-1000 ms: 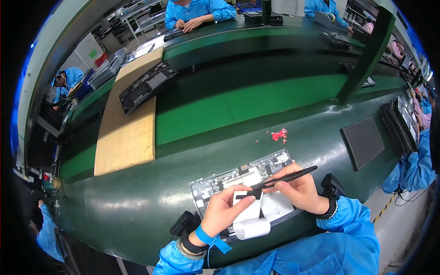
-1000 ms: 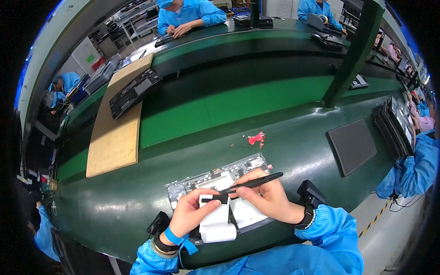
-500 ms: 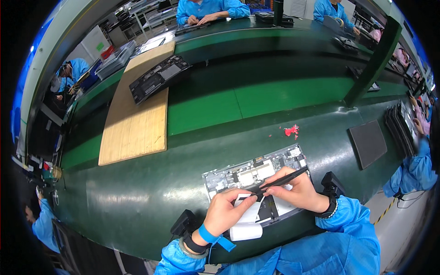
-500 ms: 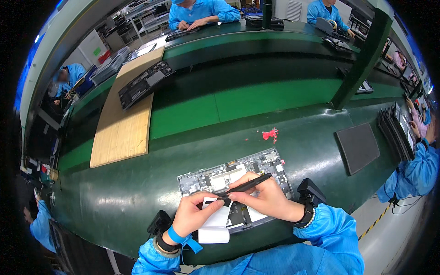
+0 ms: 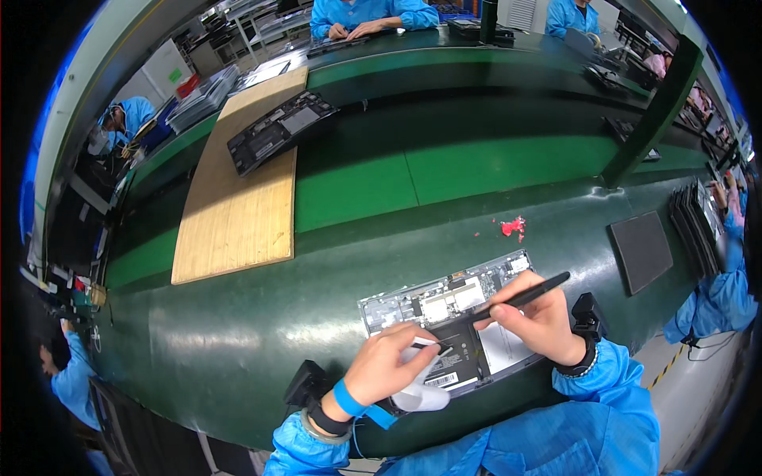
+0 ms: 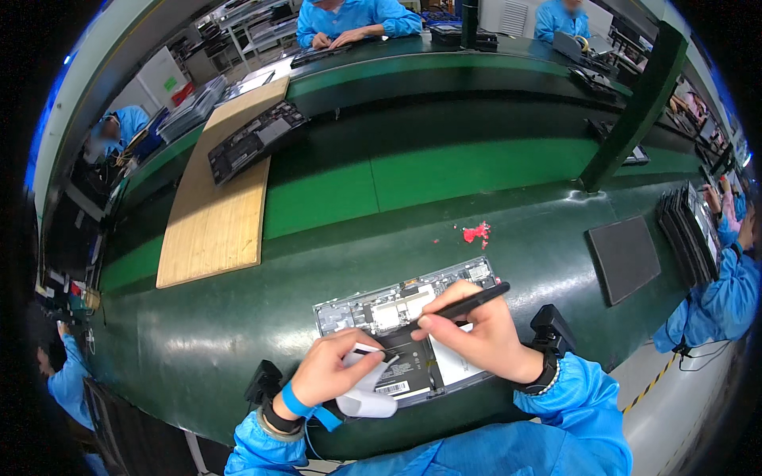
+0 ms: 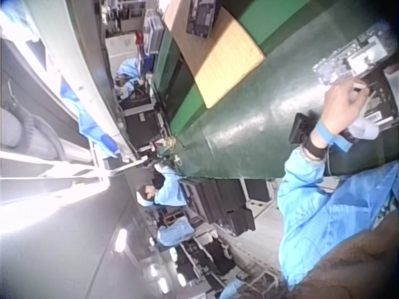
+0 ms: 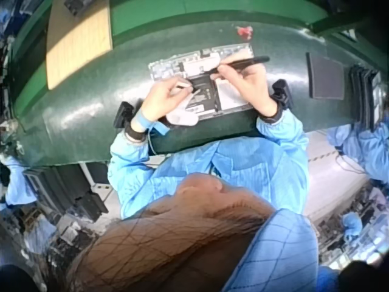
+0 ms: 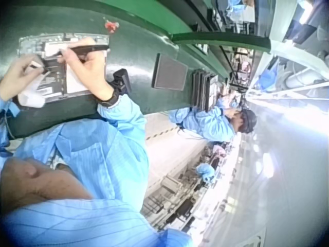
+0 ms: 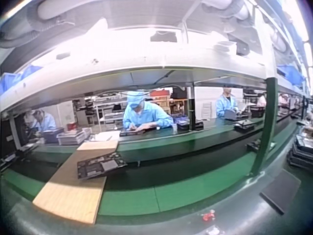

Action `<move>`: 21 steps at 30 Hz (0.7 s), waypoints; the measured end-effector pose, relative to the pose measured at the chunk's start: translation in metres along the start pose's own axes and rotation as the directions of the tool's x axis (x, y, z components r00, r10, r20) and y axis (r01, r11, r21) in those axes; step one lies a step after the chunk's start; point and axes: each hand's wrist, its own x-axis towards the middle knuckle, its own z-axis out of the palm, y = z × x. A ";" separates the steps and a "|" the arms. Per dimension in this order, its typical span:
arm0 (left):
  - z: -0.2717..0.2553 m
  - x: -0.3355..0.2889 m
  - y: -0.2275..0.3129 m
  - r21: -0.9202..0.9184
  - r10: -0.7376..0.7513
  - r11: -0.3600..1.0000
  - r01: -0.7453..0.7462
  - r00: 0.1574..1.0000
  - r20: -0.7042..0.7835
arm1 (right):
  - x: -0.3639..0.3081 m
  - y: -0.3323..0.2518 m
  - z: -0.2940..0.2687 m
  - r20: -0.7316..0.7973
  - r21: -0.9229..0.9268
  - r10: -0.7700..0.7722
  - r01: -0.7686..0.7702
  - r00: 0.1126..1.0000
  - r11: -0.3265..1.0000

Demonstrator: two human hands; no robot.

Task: Inspecting and connecting internal components of a laptop or tablet on an assembly line.

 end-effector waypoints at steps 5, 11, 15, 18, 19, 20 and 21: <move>-0.017 0.011 -0.011 0.316 0.184 0.934 -0.164 0.982 -0.036 | 0.008 0.014 0.003 -0.034 -0.016 0.171 -0.172 0.985 0.985; -0.016 0.021 -0.004 0.442 0.167 0.883 -0.158 0.986 0.018 | 0.014 0.025 0.006 -0.089 -0.018 0.182 -0.185 0.979 0.983; -0.019 0.016 -0.006 0.451 0.194 0.872 -0.190 0.980 0.038 | 0.024 0.038 0.012 -0.078 -0.056 0.184 -0.188 0.980 0.981; -0.020 0.012 -0.009 0.413 0.180 0.893 -0.181 0.983 0.041 | 0.030 0.044 0.016 -0.090 -0.118 0.176 -0.186 0.980 0.975; -0.021 0.011 -0.014 0.293 0.207 0.935 -0.202 0.978 0.013 | 0.031 0.046 0.015 -0.091 -0.120 0.176 -0.186 0.980 0.975; -0.021 0.010 -0.020 0.168 0.231 0.960 -0.225 0.973 -0.019 | 0.031 0.047 0.014 -0.106 -0.103 0.198 -0.209 0.974 0.972; -0.022 0.006 -0.025 0.171 0.228 0.960 -0.221 0.973 -0.024 | 0.032 0.048 0.016 -0.114 -0.081 0.221 -0.231 0.969 0.970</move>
